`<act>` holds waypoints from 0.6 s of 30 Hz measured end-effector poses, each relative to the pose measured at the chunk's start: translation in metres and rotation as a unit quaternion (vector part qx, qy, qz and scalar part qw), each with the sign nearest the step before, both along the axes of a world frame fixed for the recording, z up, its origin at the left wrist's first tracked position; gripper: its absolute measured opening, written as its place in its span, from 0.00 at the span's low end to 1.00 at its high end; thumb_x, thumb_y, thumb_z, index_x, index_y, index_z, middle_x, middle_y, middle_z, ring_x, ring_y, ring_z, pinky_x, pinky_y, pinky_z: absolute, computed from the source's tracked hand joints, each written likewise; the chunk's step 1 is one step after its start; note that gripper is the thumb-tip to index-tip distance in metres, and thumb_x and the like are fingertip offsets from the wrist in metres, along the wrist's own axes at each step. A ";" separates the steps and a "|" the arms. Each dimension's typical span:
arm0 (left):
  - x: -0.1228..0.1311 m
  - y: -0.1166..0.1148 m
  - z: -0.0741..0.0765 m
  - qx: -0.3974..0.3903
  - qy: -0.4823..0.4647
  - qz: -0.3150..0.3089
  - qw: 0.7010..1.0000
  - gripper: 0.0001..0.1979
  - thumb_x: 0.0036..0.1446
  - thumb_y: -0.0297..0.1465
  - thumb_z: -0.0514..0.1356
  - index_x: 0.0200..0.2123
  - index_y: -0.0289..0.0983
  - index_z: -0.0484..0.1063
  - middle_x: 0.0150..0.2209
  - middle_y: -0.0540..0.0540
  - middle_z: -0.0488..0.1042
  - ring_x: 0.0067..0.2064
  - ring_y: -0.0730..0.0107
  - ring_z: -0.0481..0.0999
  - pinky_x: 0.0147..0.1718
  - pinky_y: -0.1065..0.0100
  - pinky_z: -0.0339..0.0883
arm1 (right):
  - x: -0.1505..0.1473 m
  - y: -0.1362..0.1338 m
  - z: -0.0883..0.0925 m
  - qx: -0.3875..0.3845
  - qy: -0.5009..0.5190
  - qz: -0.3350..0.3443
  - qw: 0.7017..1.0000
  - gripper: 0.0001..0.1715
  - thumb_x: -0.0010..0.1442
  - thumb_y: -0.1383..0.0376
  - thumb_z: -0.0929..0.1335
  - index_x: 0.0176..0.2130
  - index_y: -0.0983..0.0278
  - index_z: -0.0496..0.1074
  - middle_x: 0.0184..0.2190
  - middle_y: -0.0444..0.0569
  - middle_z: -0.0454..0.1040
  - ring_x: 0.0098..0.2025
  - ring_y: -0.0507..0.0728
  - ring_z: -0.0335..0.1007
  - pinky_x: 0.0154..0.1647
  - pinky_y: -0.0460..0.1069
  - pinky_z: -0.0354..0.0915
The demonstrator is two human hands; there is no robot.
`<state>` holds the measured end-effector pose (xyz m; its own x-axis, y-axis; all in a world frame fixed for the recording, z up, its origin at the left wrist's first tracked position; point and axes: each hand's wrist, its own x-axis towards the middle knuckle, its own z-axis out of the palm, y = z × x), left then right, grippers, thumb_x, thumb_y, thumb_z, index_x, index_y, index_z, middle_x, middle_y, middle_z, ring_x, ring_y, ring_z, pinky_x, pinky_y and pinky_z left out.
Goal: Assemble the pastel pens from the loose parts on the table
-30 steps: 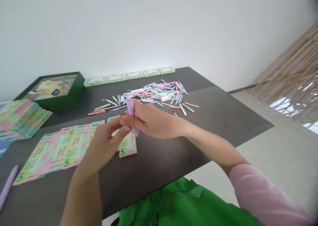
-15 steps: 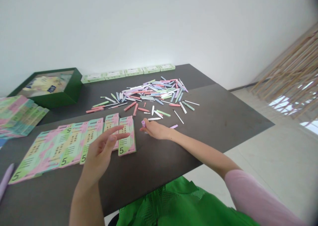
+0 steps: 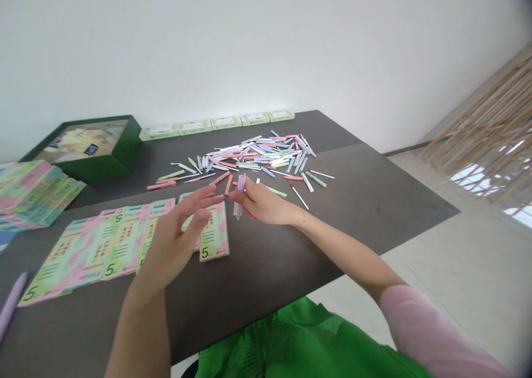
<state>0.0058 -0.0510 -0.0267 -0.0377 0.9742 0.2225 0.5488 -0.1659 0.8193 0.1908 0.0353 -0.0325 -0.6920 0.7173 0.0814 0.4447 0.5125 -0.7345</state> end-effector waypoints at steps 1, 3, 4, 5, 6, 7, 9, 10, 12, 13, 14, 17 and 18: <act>0.001 0.004 0.008 0.007 0.002 -0.008 1.000 0.28 0.59 0.53 0.53 0.58 0.46 0.68 0.51 0.45 0.78 0.55 0.52 0.74 0.57 0.51 0.64 | 0.000 -0.001 0.014 0.000 0.011 0.013 1.000 0.12 0.72 0.60 0.56 0.39 0.65 0.59 0.18 0.36 0.63 0.22 0.48 0.64 0.28 0.44 0.59; 0.003 0.013 0.024 0.014 0.011 -0.013 1.000 0.28 0.58 0.54 0.54 0.57 0.46 0.69 0.51 0.45 0.78 0.54 0.51 0.75 0.55 0.50 0.67 | 0.001 -0.002 0.039 0.002 0.026 0.037 0.999 0.13 0.71 0.60 0.58 0.35 0.63 0.57 0.17 0.34 0.60 0.20 0.47 0.61 0.27 0.44 0.56; 0.003 0.016 0.031 0.021 0.019 -0.013 1.000 0.29 0.57 0.55 0.55 0.56 0.46 0.71 0.51 0.45 0.78 0.54 0.51 0.75 0.55 0.50 0.67 | 0.001 -0.002 0.049 0.006 0.036 0.055 0.998 0.14 0.71 0.61 0.59 0.33 0.63 0.56 0.17 0.34 0.60 0.20 0.46 0.60 0.27 0.43 0.55; 0.004 0.019 0.038 0.029 0.017 -0.015 0.999 0.29 0.56 0.55 0.56 0.54 0.46 0.72 0.52 0.45 0.78 0.55 0.50 0.74 0.57 0.50 0.66 | 0.001 -0.002 0.057 0.008 0.049 0.073 0.996 0.15 0.71 0.61 0.60 0.31 0.63 0.55 0.16 0.34 0.60 0.20 0.46 0.59 0.27 0.43 0.55; 0.004 0.022 0.043 0.044 0.004 -0.018 0.999 0.28 0.55 0.55 0.57 0.52 0.46 0.74 0.52 0.45 0.78 0.55 0.51 0.74 0.58 0.50 0.65 | 0.001 -0.002 0.065 0.009 0.061 0.090 0.994 0.16 0.71 0.61 0.59 0.30 0.62 0.54 0.16 0.34 0.60 0.20 0.46 0.58 0.26 0.43 0.54; 0.004 0.023 0.047 0.060 -0.017 -0.019 0.998 0.27 0.56 0.55 0.57 0.51 0.46 0.75 0.52 0.46 0.77 0.54 0.52 0.75 0.59 0.51 0.64 | 0.002 -0.002 0.070 0.009 0.073 0.104 0.992 0.17 0.71 0.61 0.59 0.29 0.62 0.54 0.16 0.34 0.59 0.20 0.45 0.58 0.26 0.43 0.54; 0.004 0.023 0.051 0.092 -0.081 -0.018 0.992 0.23 0.58 0.53 0.57 0.49 0.48 0.76 0.53 0.50 0.77 0.52 0.56 0.77 0.58 0.53 0.67 | 0.002 -0.001 0.078 0.010 0.088 0.109 0.990 0.18 0.72 0.62 0.57 0.29 0.62 0.53 0.16 0.35 0.59 0.20 0.45 0.58 0.26 0.43 0.54; 0.003 0.021 0.050 0.102 -0.111 -0.016 0.988 0.21 0.59 0.51 0.56 0.48 0.48 0.75 0.52 0.51 0.78 0.51 0.58 0.77 0.56 0.54 0.69 | 0.003 -0.001 0.078 0.018 0.093 0.101 0.990 0.17 0.72 0.62 0.56 0.30 0.62 0.54 0.17 0.35 0.60 0.21 0.45 0.59 0.27 0.42 0.54; 0.001 0.016 0.043 0.095 -0.143 -0.012 0.985 0.20 0.60 0.50 0.56 0.49 0.48 0.75 0.48 0.54 0.80 0.50 0.60 0.78 0.56 0.56 0.69 | 0.003 0.000 0.070 0.056 0.074 0.078 0.993 0.14 0.72 0.62 0.56 0.34 0.63 0.56 0.20 0.37 0.64 0.24 0.46 0.62 0.29 0.42 0.55; -0.001 0.013 0.037 0.086 -0.149 -0.007 0.985 0.20 0.61 0.49 0.56 0.50 0.48 0.74 0.45 0.54 0.81 0.50 0.60 0.78 0.57 0.55 0.69 | 0.003 0.002 0.061 0.076 0.050 0.069 0.993 0.11 0.72 0.62 0.56 0.37 0.64 0.58 0.23 0.38 0.67 0.26 0.46 0.64 0.30 0.42 0.56; -0.003 0.009 0.029 0.074 -0.151 0.000 0.986 0.20 0.61 0.49 0.56 0.51 0.47 0.74 0.43 0.53 0.81 0.51 0.59 0.78 0.57 0.54 0.68 | 0.002 0.004 0.048 0.094 0.015 0.063 0.993 0.09 0.72 0.62 0.57 0.42 0.65 0.59 0.26 0.40 0.69 0.27 0.48 0.66 0.31 0.43 0.57; -0.009 -0.003 0.005 0.044 -0.140 0.024 0.989 0.20 0.61 0.48 0.55 0.50 0.47 0.74 0.45 0.49 0.81 0.52 0.56 0.77 0.58 0.52 0.66 | -0.001 0.013 -0.001 0.087 -0.061 0.063 0.992 0.11 0.70 0.63 0.61 0.48 0.69 0.62 0.33 0.48 0.74 0.33 0.52 0.70 0.34 0.46 0.63; -0.011 -0.008 -0.002 0.035 -0.135 0.029 0.990 0.19 0.61 0.48 0.55 0.49 0.47 0.75 0.46 0.48 0.81 0.53 0.55 0.76 0.59 0.51 0.65 | -0.003 0.017 -0.018 0.082 -0.078 0.061 0.992 0.13 0.69 0.63 0.62 0.49 0.69 0.64 0.35 0.49 0.74 0.35 0.53 0.71 0.37 0.48 0.65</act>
